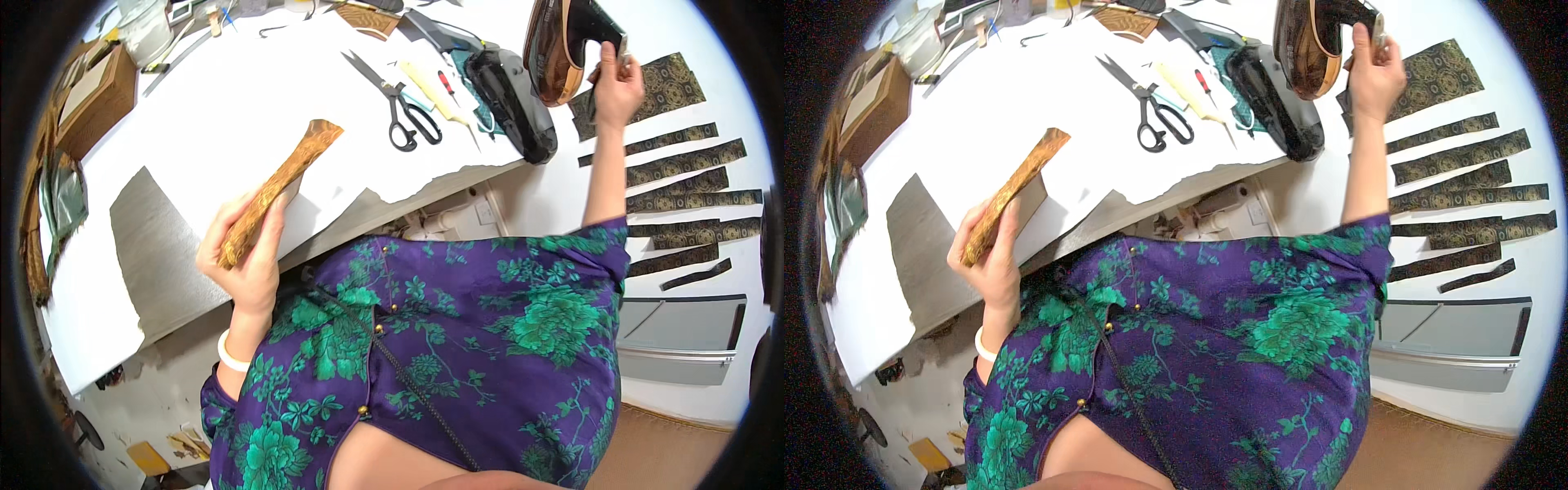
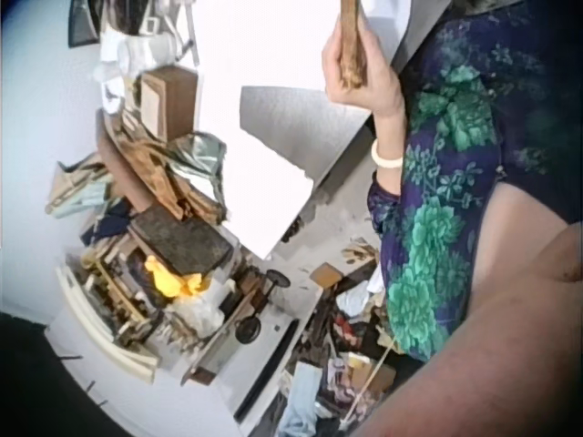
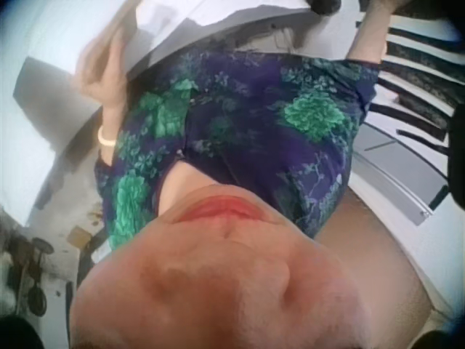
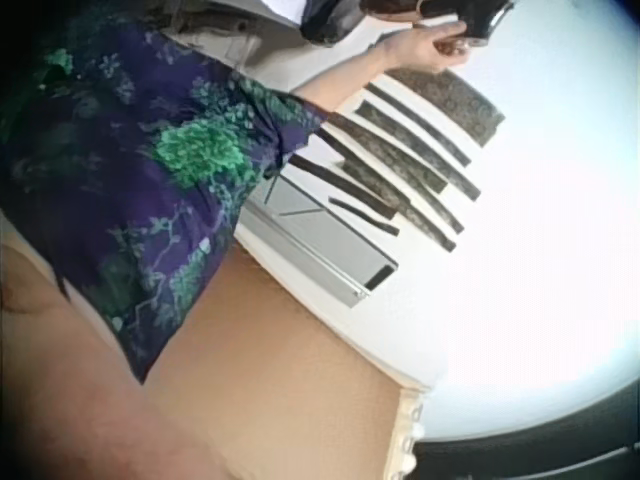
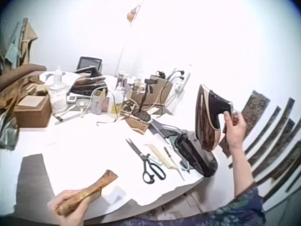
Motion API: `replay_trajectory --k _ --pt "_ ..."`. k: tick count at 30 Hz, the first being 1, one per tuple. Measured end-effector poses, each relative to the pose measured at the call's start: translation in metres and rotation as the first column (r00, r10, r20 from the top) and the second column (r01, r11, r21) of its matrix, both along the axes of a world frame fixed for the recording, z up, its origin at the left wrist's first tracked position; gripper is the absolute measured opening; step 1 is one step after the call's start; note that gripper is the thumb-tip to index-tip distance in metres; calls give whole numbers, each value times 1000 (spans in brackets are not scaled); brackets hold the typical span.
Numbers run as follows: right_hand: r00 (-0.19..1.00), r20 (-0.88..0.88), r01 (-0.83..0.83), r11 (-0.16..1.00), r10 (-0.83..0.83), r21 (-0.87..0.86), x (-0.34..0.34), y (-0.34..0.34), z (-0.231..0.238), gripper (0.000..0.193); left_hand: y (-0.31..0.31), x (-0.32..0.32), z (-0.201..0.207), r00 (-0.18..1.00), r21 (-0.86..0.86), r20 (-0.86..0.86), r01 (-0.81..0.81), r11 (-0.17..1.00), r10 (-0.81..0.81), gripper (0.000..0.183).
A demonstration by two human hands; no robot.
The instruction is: The person cuts a patterned fabric piece with scissors, irons it flat, folds it, and then wraps it around a rectangular cardboard-like object. They continue to trim excess fabric and press the edges with an iron.
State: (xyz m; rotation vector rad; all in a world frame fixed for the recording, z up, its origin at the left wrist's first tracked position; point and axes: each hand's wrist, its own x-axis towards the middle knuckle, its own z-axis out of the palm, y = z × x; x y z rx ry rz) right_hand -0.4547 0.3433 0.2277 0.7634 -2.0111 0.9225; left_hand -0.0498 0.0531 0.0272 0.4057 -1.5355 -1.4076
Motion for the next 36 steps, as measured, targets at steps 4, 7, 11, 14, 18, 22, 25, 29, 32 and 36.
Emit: replay_trajectory --k 4,7,11,14,18,22,25,29,32,36 --pt "994 105 -7 986 25 -169 -55 4 -31 44 -6 7 -4 1000 1 -4 -13 1000 13 23" --pt "970 236 78 995 -59 -69 -32 -10 -36 39 -10 16 4 999 16 52 -9 1000 8 23" --pt "980 195 15 988 -44 151 32 -17 3 31 -14 21 11 997 -1 -5 80 997 -80 26" --pt "891 308 -437 817 334 377 91 -45 38 28 -16 33 7 998 -63 -15 62 996 -63 28" --pt "761 419 -648 606 495 462 181 -82 36 41 -16 22 2 997 -95 -58 51 994 -57 30" --pt "689 475 -722 463 547 514 234 -109 25 58 -7 17 -4 992 -39 -108 67 997 -71 29" --pt "687 514 -721 399 514 566 250 -114 26 59 -3 13 -11 991 -28 -85 101 994 -103 26" --pt "729 523 -682 405 441 609 262 -116 26 56 1 8 -12 995 -25 -51 79 997 -80 24" --pt "718 538 -693 393 441 604 263 -120 18 56 2 8 -18 998 -1 -48 48 999 -48 23" --pt "731 502 -677 402 462 616 271 -120 17 55 5 3 -15 986 50 -139 95 994 -87 20"
